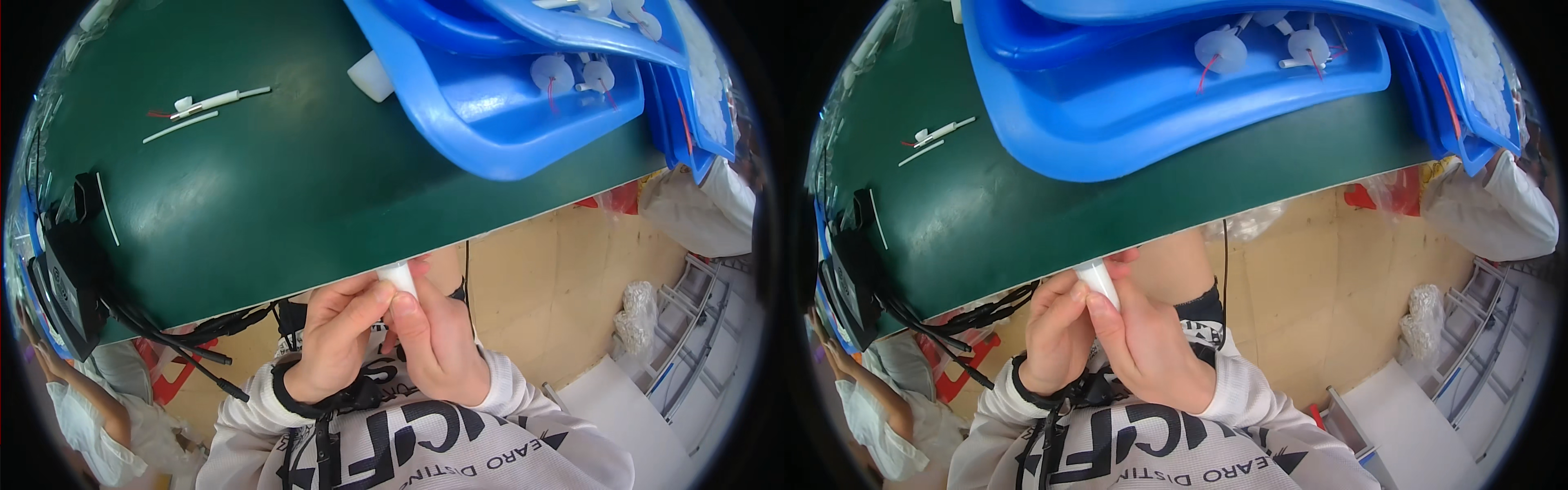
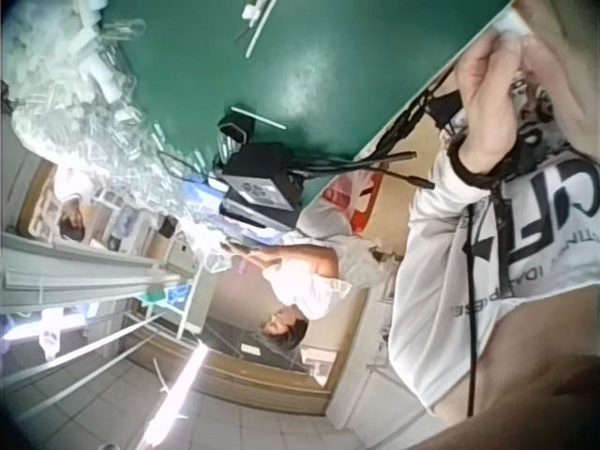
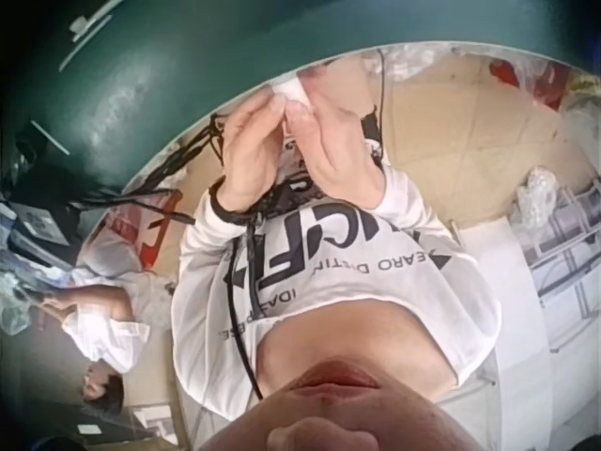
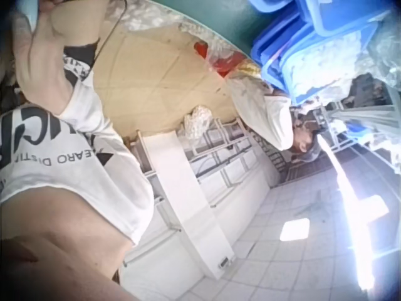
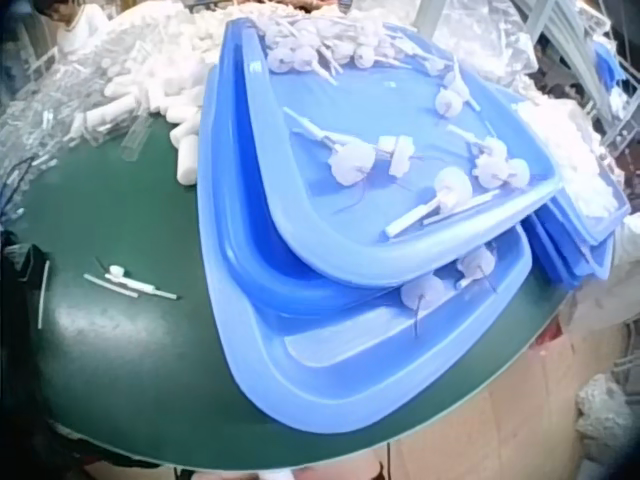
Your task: The person repeatedly picks up white cylindrical foam pieces and clear plastic tubes from a green table. They insert the foam into the tubes, sometimes adding a small white cap or plug, and place the assembled units into blue trays. The process is repetitive and involves handling small parts by hand.
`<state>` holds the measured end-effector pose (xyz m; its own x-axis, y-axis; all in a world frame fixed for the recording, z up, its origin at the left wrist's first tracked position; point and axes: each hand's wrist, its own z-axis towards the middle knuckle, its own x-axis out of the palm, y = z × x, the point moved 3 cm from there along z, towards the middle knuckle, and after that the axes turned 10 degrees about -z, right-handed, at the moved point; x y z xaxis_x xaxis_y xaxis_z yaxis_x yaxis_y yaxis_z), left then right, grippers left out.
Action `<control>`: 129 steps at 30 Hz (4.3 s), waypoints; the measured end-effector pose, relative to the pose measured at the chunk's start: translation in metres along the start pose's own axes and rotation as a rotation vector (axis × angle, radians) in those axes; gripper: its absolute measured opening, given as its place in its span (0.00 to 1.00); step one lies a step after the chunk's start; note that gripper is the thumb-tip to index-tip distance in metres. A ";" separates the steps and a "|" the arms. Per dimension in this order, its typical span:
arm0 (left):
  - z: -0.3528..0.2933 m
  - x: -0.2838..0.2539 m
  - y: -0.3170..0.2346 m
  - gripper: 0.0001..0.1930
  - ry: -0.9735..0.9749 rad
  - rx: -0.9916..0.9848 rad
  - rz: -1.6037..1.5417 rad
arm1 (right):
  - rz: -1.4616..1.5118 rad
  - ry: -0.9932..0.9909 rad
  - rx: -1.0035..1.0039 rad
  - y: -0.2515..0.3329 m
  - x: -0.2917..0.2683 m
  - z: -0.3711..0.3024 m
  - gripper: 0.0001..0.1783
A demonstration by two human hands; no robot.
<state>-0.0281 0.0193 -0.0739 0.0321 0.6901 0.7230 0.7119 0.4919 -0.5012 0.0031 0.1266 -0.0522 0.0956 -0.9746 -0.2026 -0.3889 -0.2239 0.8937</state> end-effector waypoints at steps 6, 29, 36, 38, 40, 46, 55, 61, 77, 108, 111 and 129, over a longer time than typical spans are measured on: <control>-0.003 -0.001 -0.008 0.16 -0.055 -0.031 0.084 | 0.181 0.022 -0.024 -0.011 0.013 -0.002 0.23; -0.017 0.016 -0.019 0.20 -0.151 -0.004 0.229 | 0.358 0.063 0.018 -0.003 0.014 -0.003 0.20; -0.012 0.010 -0.020 0.17 -0.203 0.010 0.145 | 0.398 0.083 0.102 0.005 0.016 -0.004 0.21; -0.012 0.010 -0.020 0.16 -0.223 0.008 0.118 | 0.386 0.087 0.113 0.009 0.019 -0.006 0.22; -0.013 0.010 -0.024 0.16 -0.188 -0.042 0.107 | 0.384 0.069 0.130 0.011 0.021 -0.006 0.22; -0.014 0.009 -0.027 0.16 -0.208 -0.018 0.165 | 0.475 0.028 0.084 0.011 0.027 -0.007 0.18; -0.016 0.021 -0.029 0.19 -0.289 -0.088 0.171 | 0.511 0.143 0.306 0.029 0.010 -0.004 0.23; -0.018 0.019 -0.034 0.18 -0.301 -0.090 0.290 | 0.723 0.094 0.207 0.018 0.025 -0.007 0.20; -0.012 0.011 -0.021 0.18 -0.133 0.000 0.279 | 0.451 0.187 0.075 0.002 0.002 0.003 0.23; -0.050 0.030 -0.029 0.13 -0.057 0.516 0.662 | 0.001 -0.294 -0.529 -0.006 -0.042 -0.018 0.12; -0.060 0.034 -0.028 0.16 -0.063 0.782 0.909 | 0.139 -0.241 -0.521 0.011 -0.048 -0.026 0.10; -0.077 0.046 -0.027 0.21 0.139 1.295 1.226 | 0.427 -0.101 -0.397 0.020 -0.023 -0.057 0.20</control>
<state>0.0082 -0.0025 0.0093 0.1687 0.9336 -0.3162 -0.7090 -0.1079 -0.6969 0.0450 0.1448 -0.0072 -0.0897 -0.9780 0.1885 0.0011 0.1892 0.9819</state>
